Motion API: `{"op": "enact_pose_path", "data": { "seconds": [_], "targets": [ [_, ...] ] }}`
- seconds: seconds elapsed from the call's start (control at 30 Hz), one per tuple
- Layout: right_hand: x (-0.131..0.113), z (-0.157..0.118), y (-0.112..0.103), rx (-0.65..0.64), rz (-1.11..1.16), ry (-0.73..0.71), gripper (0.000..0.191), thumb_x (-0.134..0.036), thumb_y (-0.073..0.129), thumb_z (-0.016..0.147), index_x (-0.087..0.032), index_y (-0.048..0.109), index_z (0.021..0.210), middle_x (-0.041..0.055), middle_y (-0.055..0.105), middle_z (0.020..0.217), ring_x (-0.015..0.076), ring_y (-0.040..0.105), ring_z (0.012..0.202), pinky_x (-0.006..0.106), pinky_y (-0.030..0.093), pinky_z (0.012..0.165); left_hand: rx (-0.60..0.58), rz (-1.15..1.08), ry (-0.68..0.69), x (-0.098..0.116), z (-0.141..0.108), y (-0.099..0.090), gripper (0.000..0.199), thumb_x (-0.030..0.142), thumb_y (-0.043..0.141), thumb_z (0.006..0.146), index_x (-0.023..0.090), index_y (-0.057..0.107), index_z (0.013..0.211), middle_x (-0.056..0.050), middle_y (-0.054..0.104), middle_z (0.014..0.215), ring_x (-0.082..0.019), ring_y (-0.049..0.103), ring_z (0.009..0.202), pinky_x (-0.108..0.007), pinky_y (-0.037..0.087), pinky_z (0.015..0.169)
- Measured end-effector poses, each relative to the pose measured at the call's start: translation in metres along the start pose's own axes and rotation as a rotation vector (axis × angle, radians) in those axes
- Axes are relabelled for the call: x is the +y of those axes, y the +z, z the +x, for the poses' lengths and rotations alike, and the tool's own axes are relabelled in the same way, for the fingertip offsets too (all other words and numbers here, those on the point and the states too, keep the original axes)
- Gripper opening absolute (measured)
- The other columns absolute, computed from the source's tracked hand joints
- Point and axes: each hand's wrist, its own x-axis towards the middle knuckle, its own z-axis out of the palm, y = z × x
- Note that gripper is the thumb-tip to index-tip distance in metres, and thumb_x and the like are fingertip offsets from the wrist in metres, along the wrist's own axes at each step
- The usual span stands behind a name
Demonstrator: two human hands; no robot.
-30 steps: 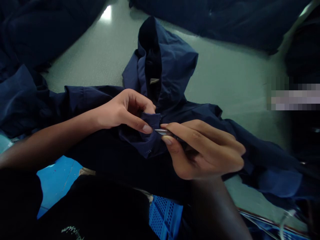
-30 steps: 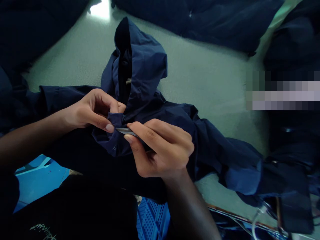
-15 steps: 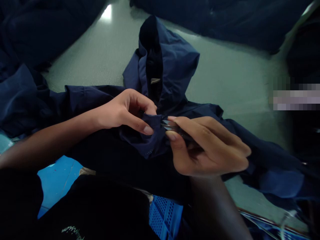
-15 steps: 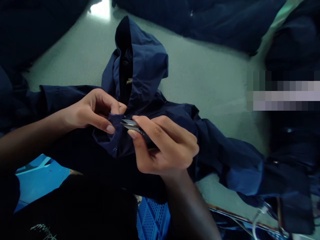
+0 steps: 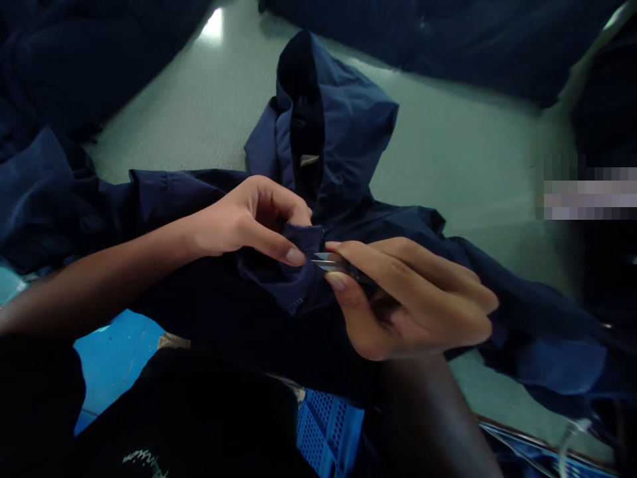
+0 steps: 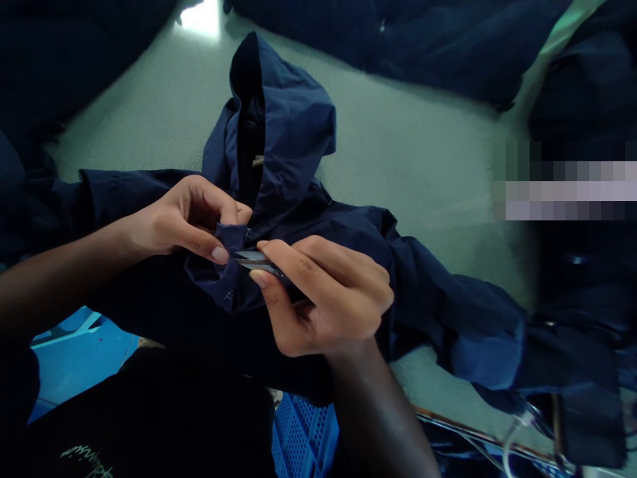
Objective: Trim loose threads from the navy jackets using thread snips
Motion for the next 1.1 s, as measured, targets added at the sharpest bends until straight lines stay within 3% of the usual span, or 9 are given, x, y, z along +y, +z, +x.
{"op": "enact_pose_path", "data": {
  "seconds": [0.27, 0.53, 0.8, 1.1],
  "targets": [
    [0.002, 0.002, 0.003, 0.062, -0.091, -0.114, 0.022, -0.016, 0.078, 0.080, -0.016, 0.079, 0.101, 0.0016, 0.076, 0.076, 0.0161, 0.070, 0.059, 0.028, 0.057, 0.053, 0.029, -0.021, -0.011, -0.003, 0.000, 0.001, 0.019, 0.011, 0.092, 0.065, 0.011, 0.073, 0.068, 0.001, 0.062, 0.066, -0.006, 0.059, 0.060, -0.018, 0.047, 0.055],
    [0.002, 0.001, 0.004, 0.079, -0.118, -0.134, 0.022, -0.017, 0.079, 0.080, -0.019, 0.080, 0.102, -0.0003, 0.076, 0.075, 0.0156, 0.069, 0.058, 0.029, 0.058, 0.054, 0.056, 0.014, -0.043, -0.005, 0.000, -0.001, 0.027, 0.018, 0.095, 0.063, 0.012, 0.070, 0.067, 0.001, 0.058, 0.064, -0.007, 0.056, 0.058, -0.021, 0.043, 0.051],
    [-0.001, 0.001, 0.003, 0.057, -0.096, -0.109, 0.018, -0.015, 0.079, 0.080, -0.017, 0.078, 0.098, 0.0008, 0.077, 0.076, 0.0162, 0.071, 0.059, 0.029, 0.059, 0.055, 0.052, -0.002, -0.033, -0.002, 0.000, 0.001, 0.026, 0.017, 0.096, 0.062, 0.010, 0.071, 0.066, 0.000, 0.061, 0.065, -0.008, 0.057, 0.058, -0.021, 0.044, 0.052],
    [-0.009, 0.011, 0.004, 0.096, 0.039, 0.033, 0.016, -0.010, 0.073, 0.084, -0.020, 0.077, 0.094, 0.0018, 0.079, 0.077, 0.0155, 0.068, 0.055, 0.029, 0.052, 0.047, 0.003, 0.020, 0.029, 0.001, 0.000, 0.000, 0.019, 0.018, 0.095, 0.067, 0.012, 0.077, 0.069, -0.002, 0.065, 0.069, -0.008, 0.060, 0.061, -0.023, 0.052, 0.060]
  ]
}}
